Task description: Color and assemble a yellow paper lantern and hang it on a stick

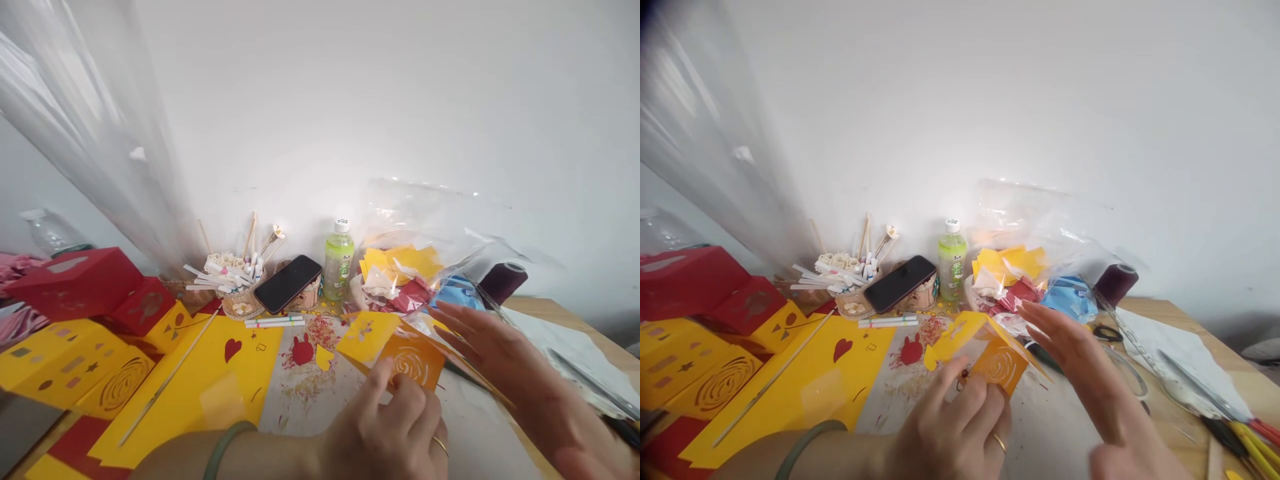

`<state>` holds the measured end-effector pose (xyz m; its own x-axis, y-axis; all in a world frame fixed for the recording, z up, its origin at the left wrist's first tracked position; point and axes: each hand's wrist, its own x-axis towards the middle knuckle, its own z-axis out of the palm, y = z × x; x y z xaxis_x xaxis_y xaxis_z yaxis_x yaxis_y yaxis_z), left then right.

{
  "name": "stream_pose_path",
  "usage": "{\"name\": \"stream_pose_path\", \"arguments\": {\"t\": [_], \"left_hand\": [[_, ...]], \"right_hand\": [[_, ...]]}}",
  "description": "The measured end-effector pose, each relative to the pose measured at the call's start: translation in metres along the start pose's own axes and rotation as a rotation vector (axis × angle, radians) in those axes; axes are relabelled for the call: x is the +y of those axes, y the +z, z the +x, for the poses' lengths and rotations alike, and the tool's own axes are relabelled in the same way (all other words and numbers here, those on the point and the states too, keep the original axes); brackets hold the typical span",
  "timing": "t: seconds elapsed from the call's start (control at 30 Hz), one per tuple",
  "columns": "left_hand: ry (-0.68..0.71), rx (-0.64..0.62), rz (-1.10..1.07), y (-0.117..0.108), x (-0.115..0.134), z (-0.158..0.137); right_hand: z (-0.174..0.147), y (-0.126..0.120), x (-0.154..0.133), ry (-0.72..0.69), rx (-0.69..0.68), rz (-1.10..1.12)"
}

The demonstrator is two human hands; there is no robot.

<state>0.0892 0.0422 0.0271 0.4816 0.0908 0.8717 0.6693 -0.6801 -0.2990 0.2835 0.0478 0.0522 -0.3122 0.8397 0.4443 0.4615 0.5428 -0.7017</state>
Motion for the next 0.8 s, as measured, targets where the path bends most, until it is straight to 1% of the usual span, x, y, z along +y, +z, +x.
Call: {"name": "stream_pose_path", "arguments": {"t": [0.1, 0.17, 0.23, 0.3, 0.37, 0.4, 0.47, 0.53, 0.6, 0.63, 0.73, 0.8], "left_hand": [[-0.021, 0.016, -0.024, -0.003, -0.002, 0.004], [-0.003, 0.008, -0.047, -0.006, -0.004, 0.007], [0.021, -0.031, -0.098, -0.008, -0.007, 0.011], [0.039, -0.094, -0.157, -0.011, -0.011, 0.015], [0.06, -0.159, -0.183, -0.015, -0.016, 0.018], [0.068, -0.172, -0.176, -0.017, -0.019, 0.019], [0.087, -0.157, -0.151, -0.022, -0.024, 0.02], [0.078, -0.119, -0.175, -0.027, -0.029, 0.016], [0.014, -0.142, -0.295, -0.032, -0.035, 0.01], [-0.037, -0.182, -0.383, -0.034, -0.038, 0.005], [-0.195, -0.357, -0.621, -0.034, -0.045, -0.01], [-0.296, -0.471, -0.713, -0.031, -0.048, -0.019]], "right_hand": [[0.0, 0.009, 0.0, 0.099, -0.062, 0.184], [0.003, 0.015, -0.001, 0.23, -0.016, 0.254], [0.007, 0.019, -0.001, 0.309, 0.053, 0.254], [0.013, 0.021, -0.001, 0.349, 0.084, 0.225], [0.017, 0.021, 0.0, 0.375, 0.07, 0.237], [0.018, 0.021, 0.001, 0.389, 0.067, 0.261], [0.019, 0.02, 0.003, 0.402, 0.093, 0.318], [0.019, 0.018, 0.006, 0.411, 0.126, 0.357], [0.018, 0.016, 0.008, 0.42, 0.108, 0.378], [0.017, 0.015, 0.008, 0.424, 0.081, 0.384], [0.017, 0.017, 0.003, 0.418, 0.003, 0.372], [0.018, 0.02, -0.002, 0.396, 0.005, 0.352]]}}
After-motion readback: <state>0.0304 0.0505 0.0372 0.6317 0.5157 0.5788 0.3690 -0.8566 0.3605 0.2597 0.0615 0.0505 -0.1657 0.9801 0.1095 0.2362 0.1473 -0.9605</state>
